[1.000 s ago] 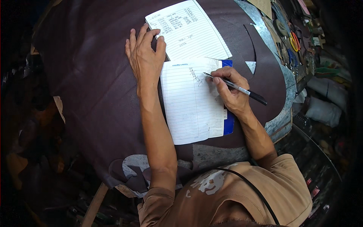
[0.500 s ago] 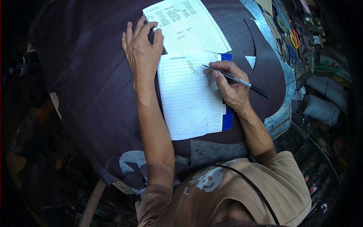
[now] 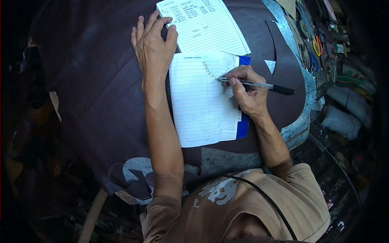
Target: Writing production or order details into a ledger/notebook on top of a leather sheet in a manufacturing setting.
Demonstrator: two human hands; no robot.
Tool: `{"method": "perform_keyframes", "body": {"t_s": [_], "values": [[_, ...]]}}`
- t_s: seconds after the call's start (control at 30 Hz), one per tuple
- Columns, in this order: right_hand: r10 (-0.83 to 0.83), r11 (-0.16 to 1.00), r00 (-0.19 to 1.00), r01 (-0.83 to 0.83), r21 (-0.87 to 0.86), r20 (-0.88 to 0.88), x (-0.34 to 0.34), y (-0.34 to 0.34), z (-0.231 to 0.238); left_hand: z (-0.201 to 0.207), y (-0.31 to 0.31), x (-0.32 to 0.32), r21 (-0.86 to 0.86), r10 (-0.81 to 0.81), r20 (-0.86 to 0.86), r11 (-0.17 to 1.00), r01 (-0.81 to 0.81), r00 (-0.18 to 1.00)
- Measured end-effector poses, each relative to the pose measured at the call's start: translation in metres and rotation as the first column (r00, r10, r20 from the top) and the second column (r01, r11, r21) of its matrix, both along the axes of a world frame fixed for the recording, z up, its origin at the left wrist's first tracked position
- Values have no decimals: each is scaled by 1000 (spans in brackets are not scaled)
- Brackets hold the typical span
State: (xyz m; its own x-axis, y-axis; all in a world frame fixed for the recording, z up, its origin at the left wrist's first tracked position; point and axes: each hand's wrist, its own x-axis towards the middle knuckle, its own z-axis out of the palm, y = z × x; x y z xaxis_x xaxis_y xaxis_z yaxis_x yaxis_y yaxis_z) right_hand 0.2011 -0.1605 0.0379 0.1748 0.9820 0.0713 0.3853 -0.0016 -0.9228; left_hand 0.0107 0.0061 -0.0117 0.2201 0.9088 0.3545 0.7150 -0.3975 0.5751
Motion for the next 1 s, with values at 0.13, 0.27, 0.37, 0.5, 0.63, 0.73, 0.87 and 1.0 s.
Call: {"method": "perform_keyframes", "body": {"t_s": [0.13, 0.27, 0.37, 0.5, 0.63, 0.73, 0.87, 1.0], "values": [[17, 1000, 999, -17, -4, 29, -2, 1, 4, 1, -1, -1, 2, -2, 17, 1000, 2, 1000], [51, 999, 998, -51, -7, 42, 0, 0, 6, 0, -1, 0, 10, -5, 15, 1000, 4, 1000], [6, 1000, 1000, -6, -12, 20, -2, -1, 4, -1, 0, 0, 1, 11, -9, 1000, -11, 1000], [-11, 1000, 999, 11, -2, 45, -6, 3, 8, -2, 0, -1, 15, 12, -19, 1000, -12, 1000], [62, 995, 980, -75, 62, 187, -4, 6, 7, -3, 1, -1, 34, 14, -27, 999, -13, 1000], [85, 989, 971, -109, 97, 222, -4, 8, 6, -4, 0, -1, 27, 15, -25, 1000, -15, 1000], [95, 983, 969, -127, 130, 230, -3, 8, 5, -4, 0, 0, 24, 14, -24, 1000, -14, 1000], [83, 984, 969, -116, 135, 231, -4, 6, 7, -4, 0, -1, 32, 11, -24, 999, -10, 1000]]}}
